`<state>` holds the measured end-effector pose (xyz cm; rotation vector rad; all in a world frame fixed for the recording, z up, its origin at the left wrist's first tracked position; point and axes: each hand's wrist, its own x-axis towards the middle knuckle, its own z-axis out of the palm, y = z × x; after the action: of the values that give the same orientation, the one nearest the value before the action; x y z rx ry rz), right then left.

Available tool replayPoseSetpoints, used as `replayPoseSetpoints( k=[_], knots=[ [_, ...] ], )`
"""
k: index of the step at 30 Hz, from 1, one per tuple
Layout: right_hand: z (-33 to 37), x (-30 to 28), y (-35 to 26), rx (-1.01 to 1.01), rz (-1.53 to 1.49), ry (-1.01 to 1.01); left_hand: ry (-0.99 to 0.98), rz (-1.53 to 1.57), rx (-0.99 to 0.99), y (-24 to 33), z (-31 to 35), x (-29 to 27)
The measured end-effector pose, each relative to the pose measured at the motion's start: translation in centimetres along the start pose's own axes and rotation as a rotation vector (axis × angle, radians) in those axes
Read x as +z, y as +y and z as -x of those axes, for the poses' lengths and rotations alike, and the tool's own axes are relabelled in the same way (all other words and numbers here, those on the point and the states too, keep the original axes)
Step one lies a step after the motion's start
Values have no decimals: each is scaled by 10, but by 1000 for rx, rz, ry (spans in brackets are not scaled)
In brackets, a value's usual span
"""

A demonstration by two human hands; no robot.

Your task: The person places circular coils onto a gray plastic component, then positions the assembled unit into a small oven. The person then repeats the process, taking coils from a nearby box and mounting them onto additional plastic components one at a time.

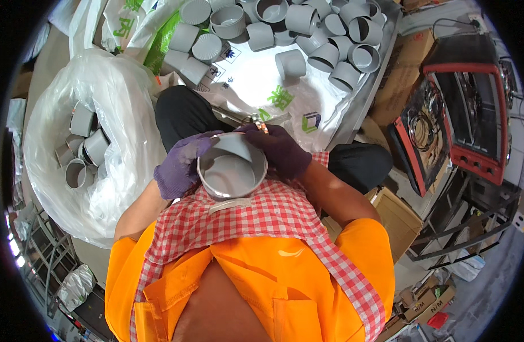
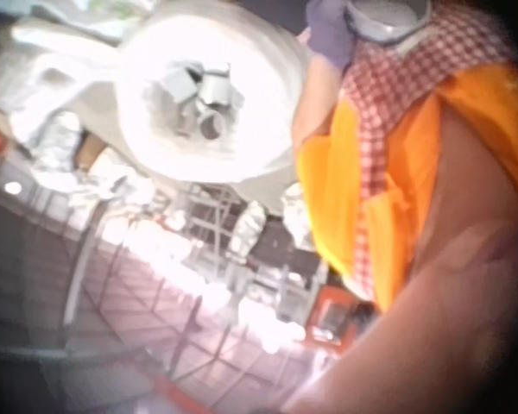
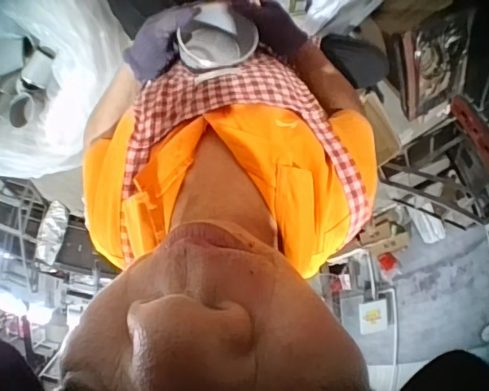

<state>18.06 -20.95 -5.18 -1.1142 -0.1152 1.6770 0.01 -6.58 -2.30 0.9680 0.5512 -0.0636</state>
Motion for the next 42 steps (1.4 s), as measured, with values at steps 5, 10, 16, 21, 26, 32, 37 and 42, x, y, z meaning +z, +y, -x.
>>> replayPoseSetpoints(
  k=[5,10,16,21,26,32,37,42],
  knots=[
    [-15,-2,-10,61,149,-122,124,218,-218,6,-15,3],
    [-30,6,-22,-62,81,-88,85,-390,335,26,-9,-8],
    [-162,-182,-44,-486,761,1040,1222,-1184,796,109,110,-81],
    [-228,-256,-32,-258,1037,1176,1445,-1004,560,78,119,-97],
    [-220,-234,-18,-416,1164,884,850,-954,597,49,28,-59],
    [-73,-58,-59,-444,935,62,331,-1172,889,74,-58,-3],
    [-16,-12,-53,-333,824,-354,-19,-877,645,54,-72,-5],
    [-7,1,-39,-283,691,-615,49,-1150,625,58,-53,-5]
  ],
)
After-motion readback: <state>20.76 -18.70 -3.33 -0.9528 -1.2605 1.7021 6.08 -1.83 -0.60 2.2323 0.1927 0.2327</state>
